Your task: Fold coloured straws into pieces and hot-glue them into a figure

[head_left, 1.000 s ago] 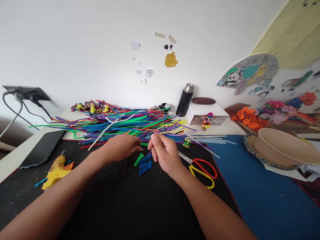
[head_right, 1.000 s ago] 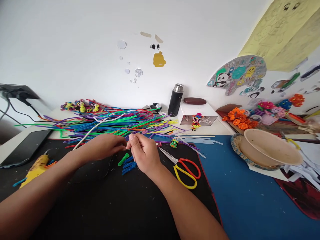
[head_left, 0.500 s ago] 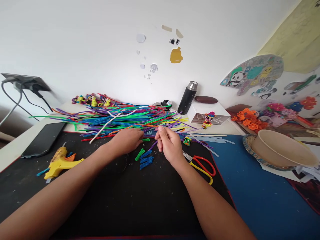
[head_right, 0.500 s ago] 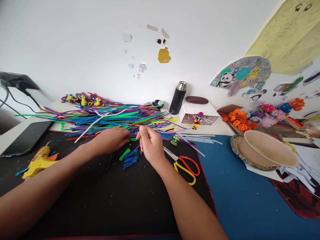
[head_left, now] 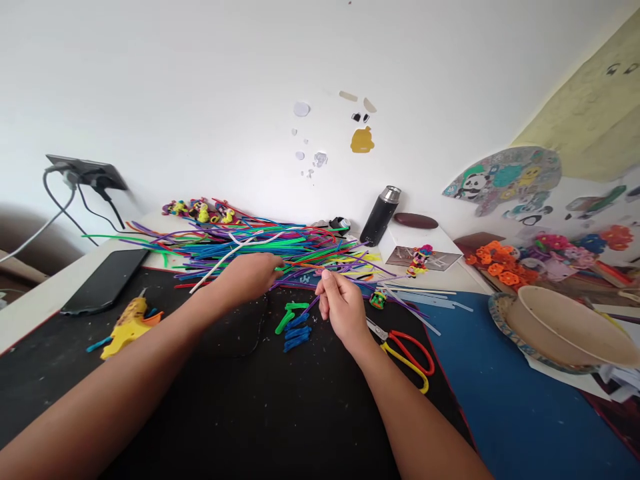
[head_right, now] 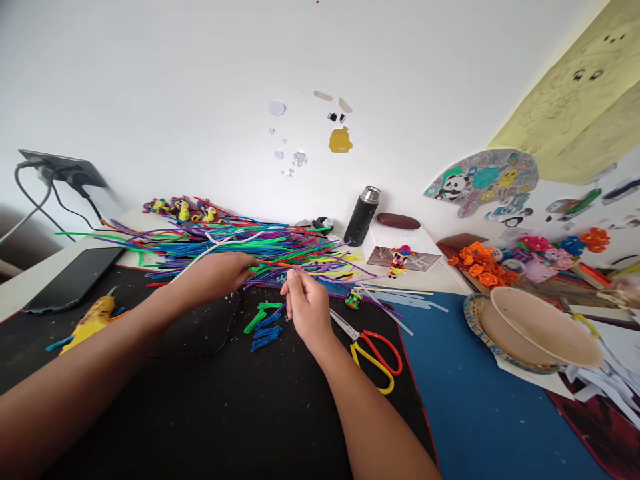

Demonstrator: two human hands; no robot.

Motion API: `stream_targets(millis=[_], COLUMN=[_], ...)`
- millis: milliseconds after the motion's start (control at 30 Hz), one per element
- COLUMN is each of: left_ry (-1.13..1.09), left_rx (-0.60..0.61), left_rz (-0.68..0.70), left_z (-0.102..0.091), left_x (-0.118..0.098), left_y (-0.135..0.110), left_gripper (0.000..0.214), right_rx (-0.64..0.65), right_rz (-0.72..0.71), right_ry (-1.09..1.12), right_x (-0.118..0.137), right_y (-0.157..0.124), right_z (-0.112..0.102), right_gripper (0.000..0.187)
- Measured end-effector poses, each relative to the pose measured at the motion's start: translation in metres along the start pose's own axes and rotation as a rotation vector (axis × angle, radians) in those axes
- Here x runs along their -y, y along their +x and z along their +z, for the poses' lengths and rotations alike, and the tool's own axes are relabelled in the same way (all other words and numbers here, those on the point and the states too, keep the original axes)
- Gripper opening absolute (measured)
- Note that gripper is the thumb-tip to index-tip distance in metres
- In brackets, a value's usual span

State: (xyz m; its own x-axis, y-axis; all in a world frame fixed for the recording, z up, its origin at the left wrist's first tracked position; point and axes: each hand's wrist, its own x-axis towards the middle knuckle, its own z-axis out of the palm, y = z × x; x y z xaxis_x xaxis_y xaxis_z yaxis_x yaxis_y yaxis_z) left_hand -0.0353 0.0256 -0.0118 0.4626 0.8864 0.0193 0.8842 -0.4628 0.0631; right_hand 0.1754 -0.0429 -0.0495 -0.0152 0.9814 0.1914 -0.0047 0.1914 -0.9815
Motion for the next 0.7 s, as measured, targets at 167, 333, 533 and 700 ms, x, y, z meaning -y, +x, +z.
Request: stream_targets(millis=[167,333,533,700], left_ry=[0.155,0.199,0.213,0.21], left_rx=[-0.07,0.008,0.013,-0.054], left_rz=[-0.132,-0.159,-0.139,-0.112], left_z=[0.005,0.015,0.018,0.014], left_x=[0.019,0.025,0.027,0.025], left_y=[0.009,0.012,0.014,0.014], left_gripper=[0.034,0.028,0.029,0.032], right_rx=[0.034,0.076,0.139,0.157], right_rz=[0.004,-0.035,-0.072,-0.133], right_ry=[-0.06,-0.167,-0.331,-0.433], right_x=[-0.005,-0.011,-0.009,-0.003], right_y=[-0.005,-0.011,-0.016,-0.018], right_z=[0.005,0.009,0.011,0.014], right_gripper=[0.056,0.052,0.051,0.046])
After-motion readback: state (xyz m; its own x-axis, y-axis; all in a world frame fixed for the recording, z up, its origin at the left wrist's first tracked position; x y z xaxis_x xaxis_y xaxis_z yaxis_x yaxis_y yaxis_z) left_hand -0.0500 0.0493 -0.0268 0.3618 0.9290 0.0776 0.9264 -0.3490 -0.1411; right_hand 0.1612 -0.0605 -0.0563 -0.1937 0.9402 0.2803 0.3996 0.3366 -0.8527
